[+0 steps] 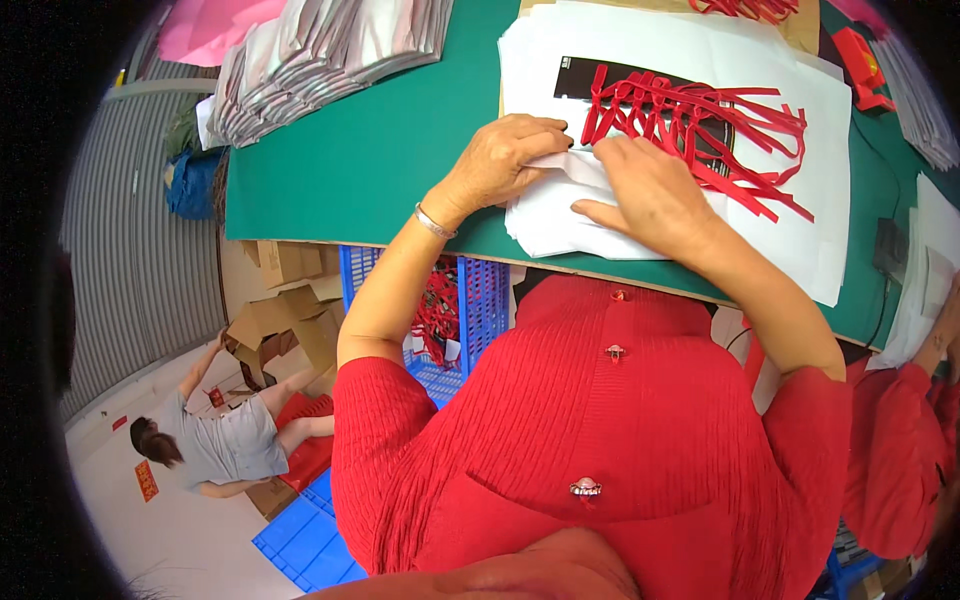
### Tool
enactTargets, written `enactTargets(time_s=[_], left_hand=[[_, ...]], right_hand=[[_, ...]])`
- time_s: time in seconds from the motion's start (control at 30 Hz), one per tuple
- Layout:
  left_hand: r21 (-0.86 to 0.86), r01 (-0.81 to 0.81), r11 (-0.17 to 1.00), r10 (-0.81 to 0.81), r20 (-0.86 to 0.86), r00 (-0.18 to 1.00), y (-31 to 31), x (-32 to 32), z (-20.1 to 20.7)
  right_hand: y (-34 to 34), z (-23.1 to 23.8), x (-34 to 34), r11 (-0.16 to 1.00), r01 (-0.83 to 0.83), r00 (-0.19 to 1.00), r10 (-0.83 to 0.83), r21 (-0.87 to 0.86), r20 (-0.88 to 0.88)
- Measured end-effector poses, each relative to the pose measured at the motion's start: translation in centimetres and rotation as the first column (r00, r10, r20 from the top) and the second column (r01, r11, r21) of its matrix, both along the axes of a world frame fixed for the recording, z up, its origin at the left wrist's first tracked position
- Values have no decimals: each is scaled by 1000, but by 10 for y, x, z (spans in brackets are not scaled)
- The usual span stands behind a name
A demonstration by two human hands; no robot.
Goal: Packaging fabric accessories into individual plastic sleeves at a workbench.
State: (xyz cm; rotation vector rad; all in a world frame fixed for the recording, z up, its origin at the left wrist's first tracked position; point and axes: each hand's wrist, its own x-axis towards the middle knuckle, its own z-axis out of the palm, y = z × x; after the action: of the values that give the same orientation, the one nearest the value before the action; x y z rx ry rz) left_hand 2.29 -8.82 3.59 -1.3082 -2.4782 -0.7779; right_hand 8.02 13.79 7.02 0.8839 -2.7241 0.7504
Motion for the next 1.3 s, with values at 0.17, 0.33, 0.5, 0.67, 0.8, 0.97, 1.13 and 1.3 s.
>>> enactTargets(time_s=[0.17,0.33,0.5,0.67,0.8,0.97,1.13,1.3], left_hand=[[-70,-170,983,183,325,928,1,-3,11],[161,-378,912,256,497,829,12,-4,8],[85,-550,831,441,502,744,25,-14,0],[17,-582,813,574,152,805,38,-13,-19],[-190,-650,736,647,-89,758,52,-10,-22],[-310,-662,682,624,-225,748,57,-11,-16],[-301,-643,704,598,-237,766,59,-15,-14],[-292,-663,690,627,-218,748,52,-11,-10]], right_hand=[[29,23,5,914,116,928,-238,388,286],[135,33,-4,911,228,908,-326,344,262],[215,6,-39,917,398,672,-323,43,666],[197,-40,-23,767,605,765,-634,215,110],[186,-42,-20,562,695,636,-771,449,-20],[201,-42,-11,417,727,541,-837,545,-82],[229,-35,-13,255,709,463,-872,657,-161],[146,3,-46,760,583,804,-491,286,-335]])
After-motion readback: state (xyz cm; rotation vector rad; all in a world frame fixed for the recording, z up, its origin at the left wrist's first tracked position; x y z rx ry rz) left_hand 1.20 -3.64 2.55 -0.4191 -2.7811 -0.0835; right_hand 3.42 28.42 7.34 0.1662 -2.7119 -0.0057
